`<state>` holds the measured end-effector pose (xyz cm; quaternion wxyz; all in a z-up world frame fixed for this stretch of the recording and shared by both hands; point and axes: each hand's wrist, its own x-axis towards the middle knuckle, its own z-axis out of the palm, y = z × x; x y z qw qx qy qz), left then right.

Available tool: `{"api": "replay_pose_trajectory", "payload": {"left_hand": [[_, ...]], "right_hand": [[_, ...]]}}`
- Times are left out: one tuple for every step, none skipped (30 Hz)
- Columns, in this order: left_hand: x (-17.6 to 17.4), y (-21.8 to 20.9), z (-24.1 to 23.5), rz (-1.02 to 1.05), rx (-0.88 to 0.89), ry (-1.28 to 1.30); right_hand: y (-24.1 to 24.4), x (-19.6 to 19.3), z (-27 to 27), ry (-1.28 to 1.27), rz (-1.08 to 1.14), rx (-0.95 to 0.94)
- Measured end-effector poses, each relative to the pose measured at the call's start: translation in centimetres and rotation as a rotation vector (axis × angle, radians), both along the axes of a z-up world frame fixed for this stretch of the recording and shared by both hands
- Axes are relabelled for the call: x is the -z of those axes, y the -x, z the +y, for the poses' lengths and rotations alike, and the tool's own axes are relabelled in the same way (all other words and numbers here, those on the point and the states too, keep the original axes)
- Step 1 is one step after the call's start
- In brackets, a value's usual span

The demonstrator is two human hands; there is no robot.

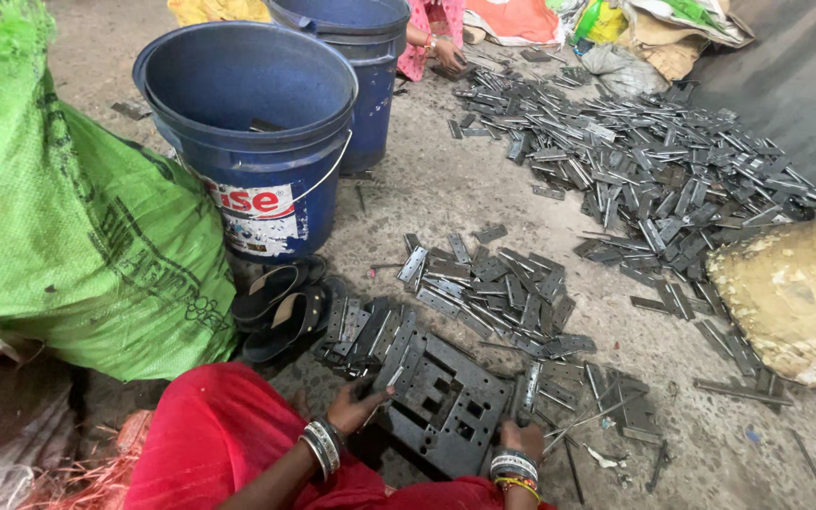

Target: The person assembles metal hinges by hand using a metal jig. The person picks up metal plates and pins, positions them in the jig, and presses them together to form completed hinges.

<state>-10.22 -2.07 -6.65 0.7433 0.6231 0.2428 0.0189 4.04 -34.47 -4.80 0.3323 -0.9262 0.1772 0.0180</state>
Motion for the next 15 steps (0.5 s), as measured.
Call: {"api": "replay_pose_trajectory", "payload": {"left_hand": [[-0.4,-0.2,-0.5,0.02,0.023,0.057],[-0.7,-0.5,-1.0,0.025,0.026,-0.063],[-0.7,-0.6,-1.6,0.026,0.032,-0.184],[-0.7,-1.1,-2.1,0.027,0.037,-0.305],[-0.7,-1.9,-2.6,0.012,0.061,-0.327],[-0.7,-2.8,-3.2,-0.002,0.084,-0.349],[-0.6,-3.7,-3.8,-0.017,0.111,-0.369],[-0.6,-5.1,-4.4,-0.036,0.129,-0.402],[-1.0,-6.6,-5.1,-0.052,0.147,-0.431],[-1.5,-7.6,-5.8,-0.069,0.164,-0.46],[-2.0,-8.3,-6.2,-0.052,0.224,-0.481],[-2.8,-9.6,-6.1,-0.035,0.284,-0.502],[-3.7,-11.0,-6.0,-0.015,0.342,-0.523],[-4.5,-12.6,-6.3,0.025,0.373,-0.498],[-4.9,-14.1,-6.7,0.066,0.406,-0.472]], "right_hand": [[-0.1,-0.1,-0.1,-0.043,-0.023,0.006],[-0.2,0.0,0.0,-0.042,-0.04,-0.003],[-0.1,0.2,0.3,-0.041,-0.057,-0.01],[0.0,0.5,0.6,-0.04,-0.074,-0.017],[0.0,0.7,1.1,-0.023,-0.075,-0.025],[-0.2,1.0,1.8,-0.006,-0.076,-0.034],[-0.2,1.2,2.1,0.012,-0.076,-0.039],[-0.3,1.4,2.3,0.057,-0.041,-0.071],[0.0,1.4,2.3,0.077,-0.017,-0.088],[-0.1,1.3,2.4,0.067,-0.009,-0.104],[0.1,1.2,2.6,0.022,-0.009,-0.112],[0.3,1.0,2.6,-0.02,-0.009,-0.118],[0.8,0.8,2.7,-0.061,-0.01,-0.129],[1.0,0.4,2.8,-0.072,-0.009,-0.128],[1.2,-0.1,2.9,-0.075,-0.01,-0.131]]}}
